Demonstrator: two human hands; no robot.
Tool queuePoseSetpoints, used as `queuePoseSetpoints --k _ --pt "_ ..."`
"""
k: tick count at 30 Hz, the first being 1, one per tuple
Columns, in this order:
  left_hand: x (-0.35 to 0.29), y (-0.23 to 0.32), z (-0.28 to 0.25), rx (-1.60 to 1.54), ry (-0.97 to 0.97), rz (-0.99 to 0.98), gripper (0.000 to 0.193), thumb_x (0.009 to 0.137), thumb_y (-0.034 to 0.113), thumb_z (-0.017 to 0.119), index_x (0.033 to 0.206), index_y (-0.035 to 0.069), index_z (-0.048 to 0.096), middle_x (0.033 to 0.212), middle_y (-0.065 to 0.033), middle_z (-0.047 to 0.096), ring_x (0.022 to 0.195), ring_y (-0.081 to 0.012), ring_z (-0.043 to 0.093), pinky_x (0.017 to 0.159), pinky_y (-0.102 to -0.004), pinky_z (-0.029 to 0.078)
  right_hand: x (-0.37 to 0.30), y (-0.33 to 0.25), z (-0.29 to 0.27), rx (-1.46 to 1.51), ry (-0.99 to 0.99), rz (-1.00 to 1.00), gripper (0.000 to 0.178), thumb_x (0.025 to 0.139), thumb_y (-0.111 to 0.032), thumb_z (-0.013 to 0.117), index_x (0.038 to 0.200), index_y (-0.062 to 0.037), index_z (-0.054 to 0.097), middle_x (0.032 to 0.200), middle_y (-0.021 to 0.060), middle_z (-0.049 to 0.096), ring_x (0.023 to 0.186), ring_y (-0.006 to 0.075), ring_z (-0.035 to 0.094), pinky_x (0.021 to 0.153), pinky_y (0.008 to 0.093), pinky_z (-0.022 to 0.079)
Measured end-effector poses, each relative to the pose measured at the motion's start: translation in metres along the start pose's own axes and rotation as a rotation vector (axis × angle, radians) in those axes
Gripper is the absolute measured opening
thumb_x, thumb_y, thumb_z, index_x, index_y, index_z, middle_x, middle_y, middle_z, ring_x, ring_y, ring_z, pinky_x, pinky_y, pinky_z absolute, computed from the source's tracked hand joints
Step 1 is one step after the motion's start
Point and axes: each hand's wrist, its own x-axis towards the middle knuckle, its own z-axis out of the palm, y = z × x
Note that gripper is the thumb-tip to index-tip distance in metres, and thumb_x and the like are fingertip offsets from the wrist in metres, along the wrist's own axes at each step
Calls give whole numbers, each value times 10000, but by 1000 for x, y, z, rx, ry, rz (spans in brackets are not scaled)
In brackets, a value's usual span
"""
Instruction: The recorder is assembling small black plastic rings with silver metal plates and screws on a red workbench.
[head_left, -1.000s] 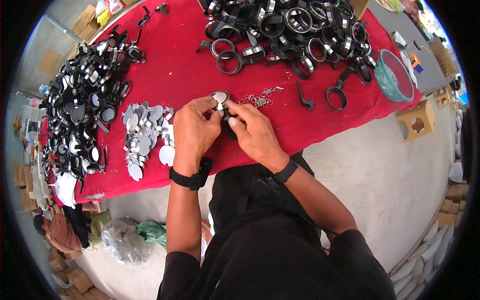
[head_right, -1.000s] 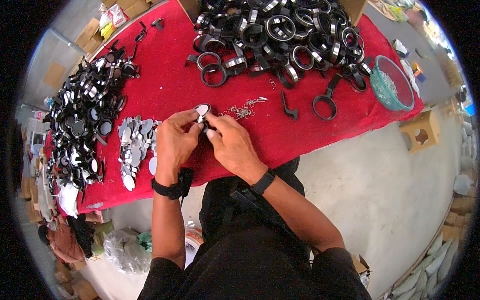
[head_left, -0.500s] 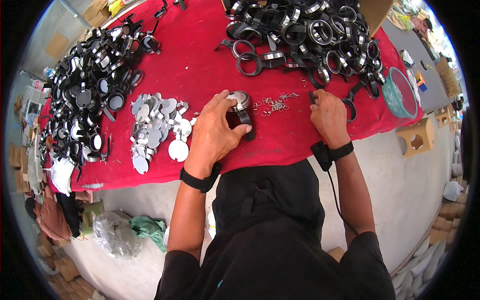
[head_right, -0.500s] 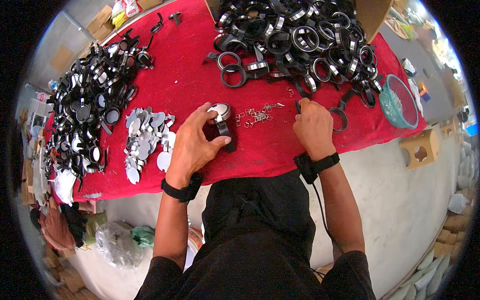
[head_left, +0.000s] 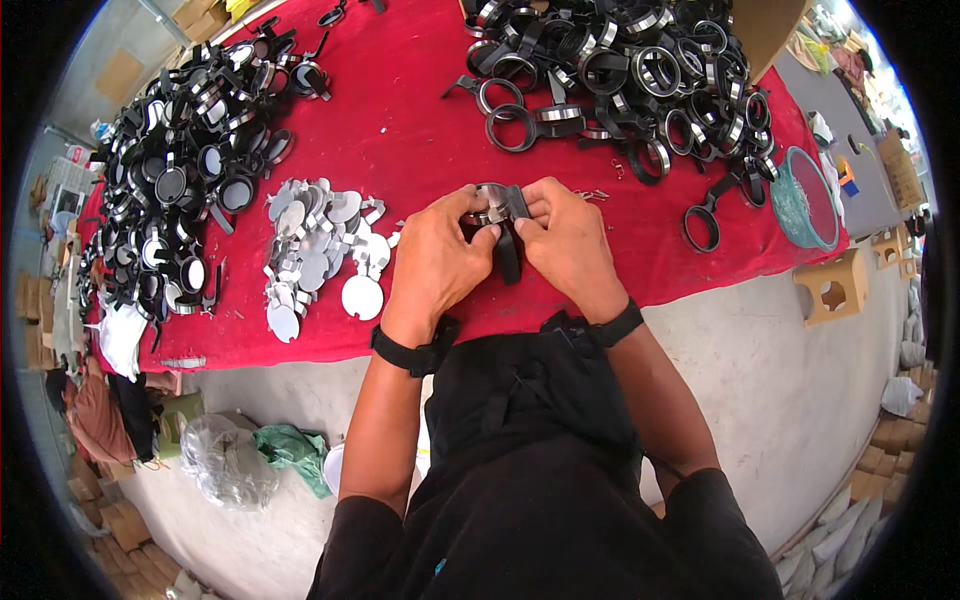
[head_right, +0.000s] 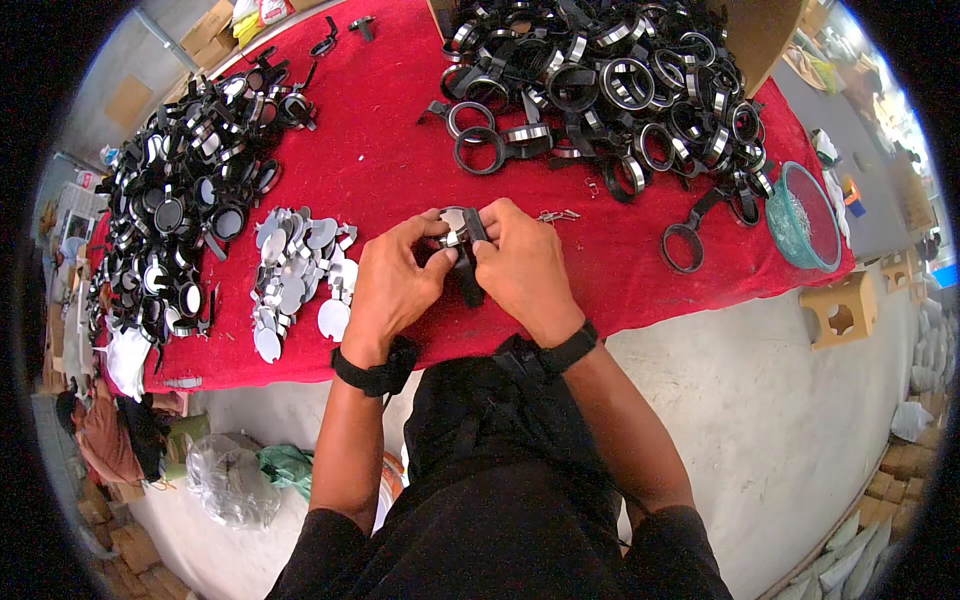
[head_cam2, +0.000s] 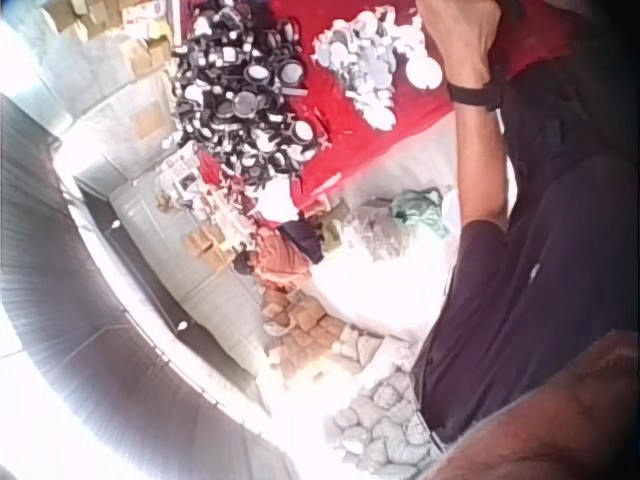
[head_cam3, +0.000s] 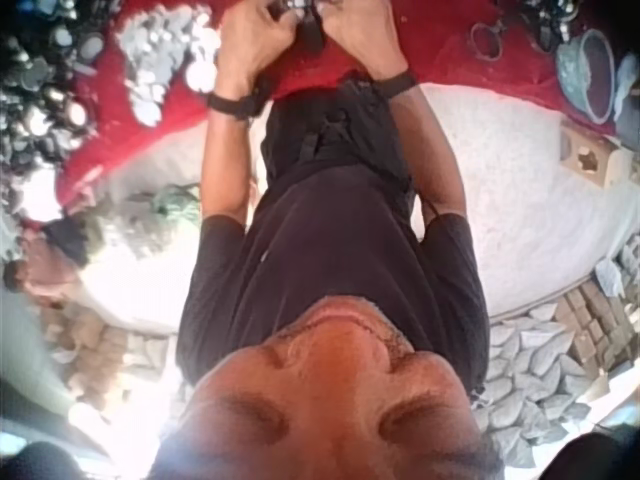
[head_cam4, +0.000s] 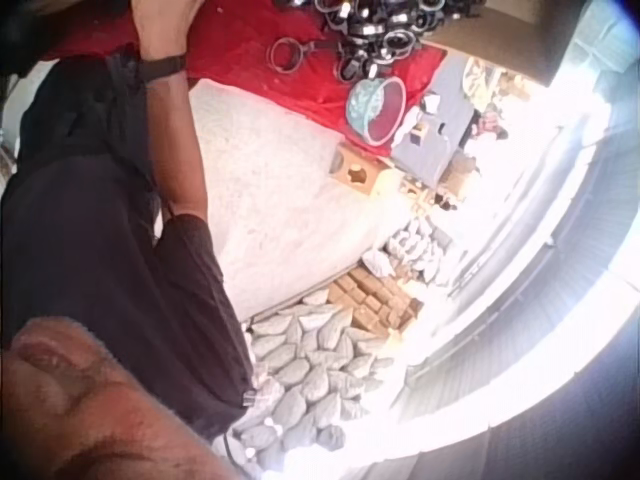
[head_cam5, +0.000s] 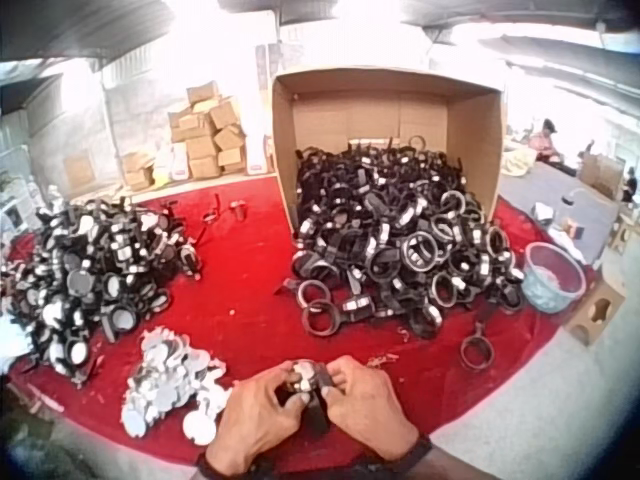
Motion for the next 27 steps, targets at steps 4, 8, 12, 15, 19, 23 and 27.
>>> queuePoseSetpoints --k 4,8,12,15,19,23,27 --pt "5 2 2 40 9 -56 375 878 125 822 1210 -49 811 1350 -239 807 1147 -412 815 1044 -429 620 -2 -8 4 -79 33 14 216 925 -6 741 1138 23 728 1013 246 821 966 428 819 861 516 633" --pt "4 10 4 29 27 -117 368 859 123 815 1188 -40 832 1318 -231 820 1112 -403 826 1027 -428 630 -4 -5 7 -111 40 -35 214 918 -5 735 1131 18 728 1001 251 810 954 444 807 850 529 625" --pt "2 2 6 -22 31 -74 427 850 136 837 1242 -35 828 1384 -250 791 1185 -406 809 1061 -437 622 -4 -1 12 -145 80 -160 213 908 -13 731 1120 10 734 982 257 791 947 458 789 843 534 613" --pt "-5 -11 -3 -54 -32 89 490 850 144 863 1300 -41 809 1476 -279 737 1302 -413 766 1121 -449 598 -7 -1 12 -91 56 -148 223 905 -30 747 1125 5 745 975 253 786 946 457 784 847 531 611" --pt "-12 -17 3 -31 -6 174 522 853 172 892 1315 -52 803 1524 -304 693 1334 -466 728 1114 -453 600 -13 -12 13 -55 63 -77 260 905 -65 789 1153 9 763 998 242 800 949 438 795 858 510 621" --pt "-14 -17 6 -67 -3 130 543 879 166 883 1375 -32 785 1524 -306 694 1376 -441 714 1146 -446 584 -17 -13 18 -100 161 -167 292 917 -83 808 1191 13 773 1044 242 813 970 424 807 866 486 630" --pt "-12 -3 7 -113 -3 6 498 896 186 868 1349 -12 810 1487 -293 725 1312 -400 765 1092 -422 607 -15 -10 -1 -90 179 -91 292 945 -107 819 1214 4 791 1054 234 815 958 396 818 862 472 637"
